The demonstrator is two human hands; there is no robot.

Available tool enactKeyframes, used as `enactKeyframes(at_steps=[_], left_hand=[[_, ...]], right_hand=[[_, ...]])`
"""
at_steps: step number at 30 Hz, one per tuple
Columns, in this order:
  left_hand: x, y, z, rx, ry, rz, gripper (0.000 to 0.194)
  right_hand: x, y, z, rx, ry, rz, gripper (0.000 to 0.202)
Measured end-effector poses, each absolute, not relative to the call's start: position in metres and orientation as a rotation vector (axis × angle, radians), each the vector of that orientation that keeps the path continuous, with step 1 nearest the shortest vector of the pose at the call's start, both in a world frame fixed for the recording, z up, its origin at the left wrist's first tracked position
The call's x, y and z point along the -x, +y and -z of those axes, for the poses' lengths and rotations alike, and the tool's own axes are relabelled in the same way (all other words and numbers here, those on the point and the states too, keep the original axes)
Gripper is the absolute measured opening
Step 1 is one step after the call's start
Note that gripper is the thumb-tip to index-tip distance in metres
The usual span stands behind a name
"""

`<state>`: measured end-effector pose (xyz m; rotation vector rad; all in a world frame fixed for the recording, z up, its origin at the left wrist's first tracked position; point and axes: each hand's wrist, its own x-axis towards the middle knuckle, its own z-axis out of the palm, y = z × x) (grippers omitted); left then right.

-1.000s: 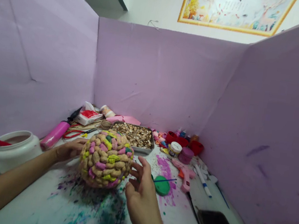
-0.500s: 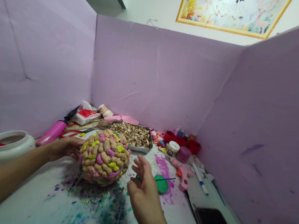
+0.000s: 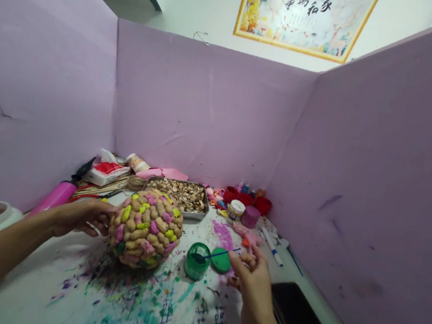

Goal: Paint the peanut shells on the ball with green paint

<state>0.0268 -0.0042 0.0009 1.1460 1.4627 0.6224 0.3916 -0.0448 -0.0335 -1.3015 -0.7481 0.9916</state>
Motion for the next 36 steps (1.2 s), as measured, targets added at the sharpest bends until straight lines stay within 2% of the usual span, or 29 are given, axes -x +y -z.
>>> enactKeyframes(at_steps=[4, 8, 10, 19, 23, 36], left_hand=[[-0.029, -0.003, -0.011, -1.264, 1.482, -0.571, 0.048], [-0.028, 0.002, -0.016, -1.297, 1.497, -0.542, 0.045], [-0.029, 0.005, -0.017, -1.311, 1.497, -0.537, 0.044], [-0.048, -0.006, -0.023, -1.428, 1.546, -0.565, 0.041], [-0.052, -0.012, -0.022, -1.472, 1.604, -0.594, 0.046], [-0.058, -0.022, -0.022, -1.607, 1.591, -0.651, 0.044]], right_hand=[[-0.385, -0.034, 0.041, 1.379, -0.95, -1.035, 0.07], [-0.379, -0.019, 0.044, 1.321, -1.245, -0.87, 0.047], [-0.376, -0.015, 0.042, 1.302, -1.323, -0.823, 0.042], [-0.373, -0.031, 0.047, 1.23, -1.583, -0.622, 0.043], [-0.379, -0.036, 0.051, 1.244, -1.627, -0.496, 0.045], [-0.381, -0.036, 0.052, 1.225, -1.729, -0.422, 0.046]])
